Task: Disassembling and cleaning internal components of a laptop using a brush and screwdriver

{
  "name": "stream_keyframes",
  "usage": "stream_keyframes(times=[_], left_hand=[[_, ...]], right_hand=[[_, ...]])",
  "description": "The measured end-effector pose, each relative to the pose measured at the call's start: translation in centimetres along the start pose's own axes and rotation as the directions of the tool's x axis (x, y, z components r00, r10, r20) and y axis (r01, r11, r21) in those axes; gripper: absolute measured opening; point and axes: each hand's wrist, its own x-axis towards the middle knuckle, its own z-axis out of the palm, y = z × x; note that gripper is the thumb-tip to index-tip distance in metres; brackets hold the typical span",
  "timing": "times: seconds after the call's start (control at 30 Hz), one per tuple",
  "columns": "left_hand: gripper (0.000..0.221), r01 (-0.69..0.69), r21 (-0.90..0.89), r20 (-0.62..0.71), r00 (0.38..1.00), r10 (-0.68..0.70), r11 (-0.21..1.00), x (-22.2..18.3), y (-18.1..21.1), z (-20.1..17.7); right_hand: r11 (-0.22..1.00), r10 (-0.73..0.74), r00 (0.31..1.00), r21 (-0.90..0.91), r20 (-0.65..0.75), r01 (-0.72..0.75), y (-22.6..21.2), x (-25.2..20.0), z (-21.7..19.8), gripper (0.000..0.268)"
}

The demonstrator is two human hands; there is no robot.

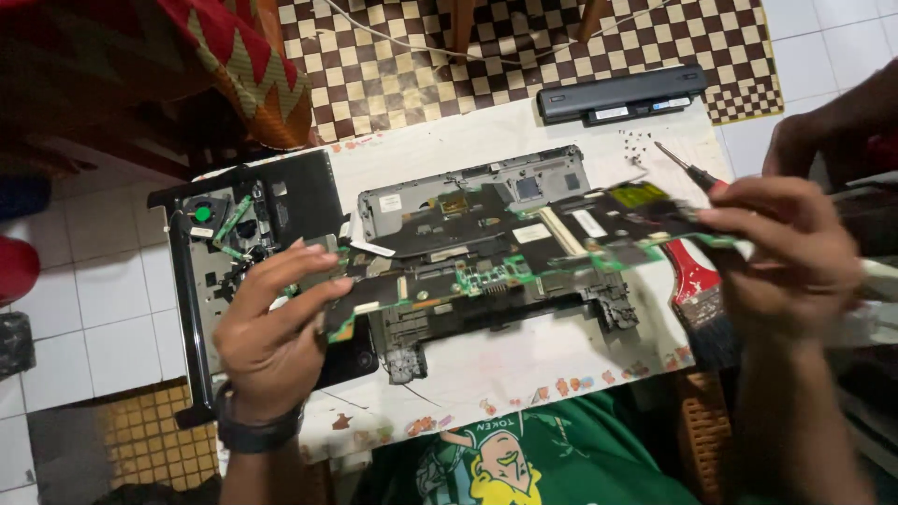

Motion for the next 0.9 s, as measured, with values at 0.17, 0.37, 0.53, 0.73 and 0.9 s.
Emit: stream_keyframes(times=[0.17,0.37,0.53,0.73,0.9], left_hand=[[0.012,-0.262,0.369,0.003,0.96,0.28,0.892,-1.6,-2.8,1.7],[0.018,-0.376,0.414,0.061,0.92,0.387,0.829,-2.4,-3.5,1.8],[0.034,-0.38,0.402,0.146,0.925,0.351,0.833,-2.3,-4.3,1.8],[0.034,-0.373,0.459,0.214,0.927,0.307,0.806,-2.9,-5.5,2.4],[0.047,-0.336,0.482,0.237,0.939,0.248,0.809,-2.5,-4.8,2.9]], right_hand=[[0.974,-0.007,0.994,-0.226,0.112,0.033,2.5,-3.3,1.6,0.043],[0.979,0.204,0.979,-0.015,0.022,-0.203,1.6,-4.2,3.9,0.022],[0.892,0.417,0.907,0.169,0.05,-0.42,1.2,-5.0,4.2,0.034],[0.845,0.496,0.867,0.209,0.032,-0.492,2.2,-6.1,5.1,0.028],[0.834,0.506,0.862,0.237,0.03,-0.498,2.4,-6.3,5.5,0.03]])
